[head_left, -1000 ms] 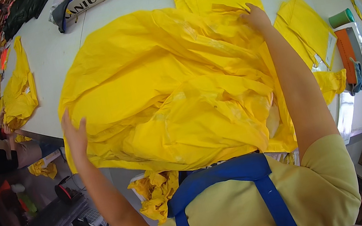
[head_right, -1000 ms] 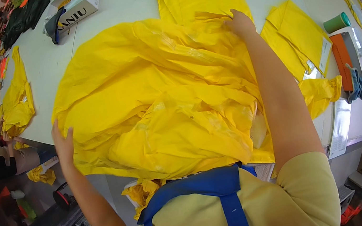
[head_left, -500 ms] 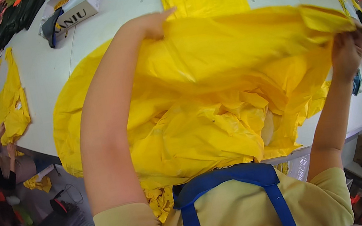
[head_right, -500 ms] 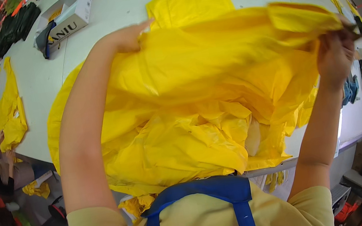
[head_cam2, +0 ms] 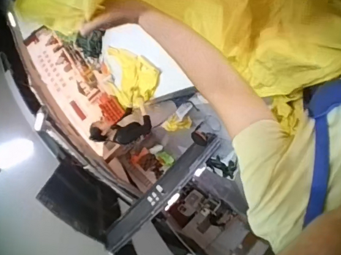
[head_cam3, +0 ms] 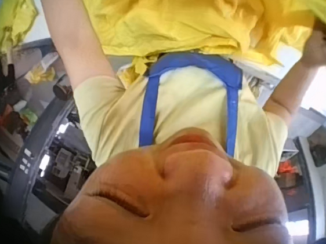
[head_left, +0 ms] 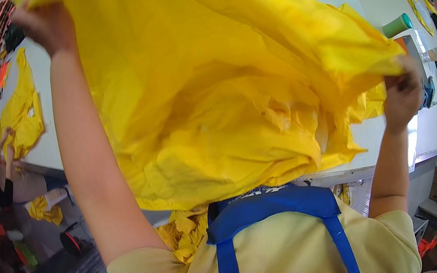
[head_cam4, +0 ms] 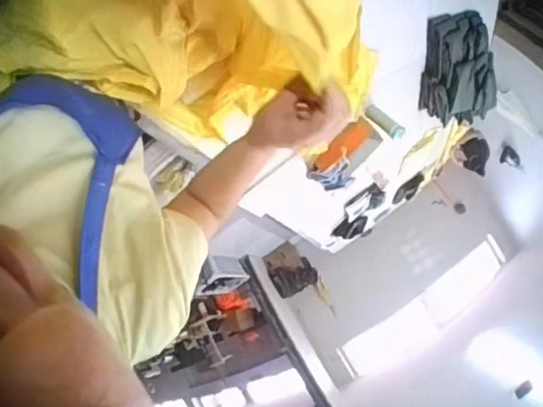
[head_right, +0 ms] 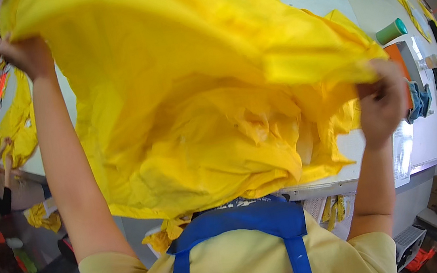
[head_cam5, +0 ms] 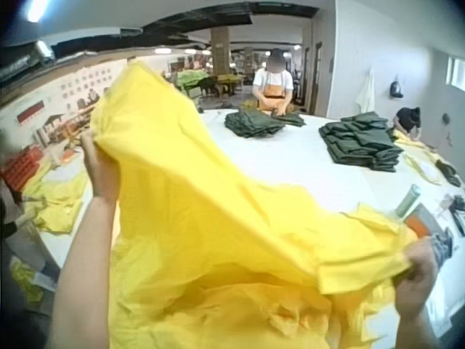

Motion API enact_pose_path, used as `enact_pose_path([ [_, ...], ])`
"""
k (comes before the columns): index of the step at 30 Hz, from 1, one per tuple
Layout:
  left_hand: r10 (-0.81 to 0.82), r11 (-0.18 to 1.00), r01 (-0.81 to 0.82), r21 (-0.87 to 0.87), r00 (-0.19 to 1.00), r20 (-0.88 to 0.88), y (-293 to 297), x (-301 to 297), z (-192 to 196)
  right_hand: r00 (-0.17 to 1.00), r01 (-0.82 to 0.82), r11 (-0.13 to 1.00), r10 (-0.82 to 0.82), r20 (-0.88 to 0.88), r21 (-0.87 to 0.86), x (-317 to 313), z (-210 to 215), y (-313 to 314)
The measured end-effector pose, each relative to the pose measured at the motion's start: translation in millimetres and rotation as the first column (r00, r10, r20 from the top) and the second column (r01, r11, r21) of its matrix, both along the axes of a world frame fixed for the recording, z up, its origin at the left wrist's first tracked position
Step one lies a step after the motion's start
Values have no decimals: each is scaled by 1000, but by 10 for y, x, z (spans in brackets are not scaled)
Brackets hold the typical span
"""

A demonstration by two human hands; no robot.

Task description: The person folds a yellow raincoat on a white table, trims loose threads with scissors, and stacks the folded garment with others. The person handles the raincoat and scissors, smoothing and aligning the fabric before cutting and stacking.

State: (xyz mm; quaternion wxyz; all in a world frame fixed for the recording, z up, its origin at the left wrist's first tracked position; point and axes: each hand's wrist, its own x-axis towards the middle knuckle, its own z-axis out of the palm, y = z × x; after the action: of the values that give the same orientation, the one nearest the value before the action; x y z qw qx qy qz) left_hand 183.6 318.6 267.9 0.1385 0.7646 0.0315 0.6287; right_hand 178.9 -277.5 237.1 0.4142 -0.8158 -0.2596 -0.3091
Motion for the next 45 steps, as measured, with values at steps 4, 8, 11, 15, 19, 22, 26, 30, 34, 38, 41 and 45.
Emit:
enact_pose_path([
  [4, -416, 571, 171, -803, 904, -103, -653, -1542, -1051, 918, -392, 894, 364, -160, -216, -817, -380, 648],
  [8, -586, -574, 106, -812, 638, 499, -2087, -2535, -2077, 855, -393, 915, 326, -403, -95, -1374, -1023, 909],
  [11, -328, -881, 90, -465, 593, 735, -2889, -2669, -1961, 739, -412, 911, 318, -594, -25, -1705, -1141, 1034],
  [15, -507, -711, 35, -703, 667, 546, -3110, -2571, -1874, 438, -696, 718, 461, -772, 34, -1599, -957, 924],
  [19, -449, -616, 182, -766, 718, 532, -3163, -2630, -1823, 673, 40, 993, 53, -738, 108, -201, -1075, 150],
  [22, -475, -470, 193, -862, 767, 431, -3186, -2610, -1639, 760, 161, 902, -373, -533, -401, 1242, -1760, -1206],
  [26, -442, -505, 200, -840, 776, 450, -3148, -2602, -1630, 793, 201, 683, -534, -293, -702, 2051, -2065, -1592],
  [30, -383, -431, 291, -854, 798, 465, -3200, -2652, -1652, 906, -138, 948, 3, -422, -287, 1241, -1238, 406],
  [34, -329, -393, 327, -860, 823, 463, -3214, -2589, -1608, 180, -930, 367, 521, -834, 29, -636, -739, 1603],
  [38, -213, -254, 372, -893, 879, 427, -3204, -2633, -1733, 425, -905, 294, 650, -630, -308, -1235, -922, 1826],
  [41, -319, 109, -21, -994, 946, -55, -3149, -2748, -1734, 464, -876, 344, 792, -396, -338, -1420, -1011, 1886],
  [45, -492, 150, -137, -979, 849, -194, -3072, -2982, -1659, 357, -895, 173, 830, -429, -411, -1587, -1019, 1953],
])
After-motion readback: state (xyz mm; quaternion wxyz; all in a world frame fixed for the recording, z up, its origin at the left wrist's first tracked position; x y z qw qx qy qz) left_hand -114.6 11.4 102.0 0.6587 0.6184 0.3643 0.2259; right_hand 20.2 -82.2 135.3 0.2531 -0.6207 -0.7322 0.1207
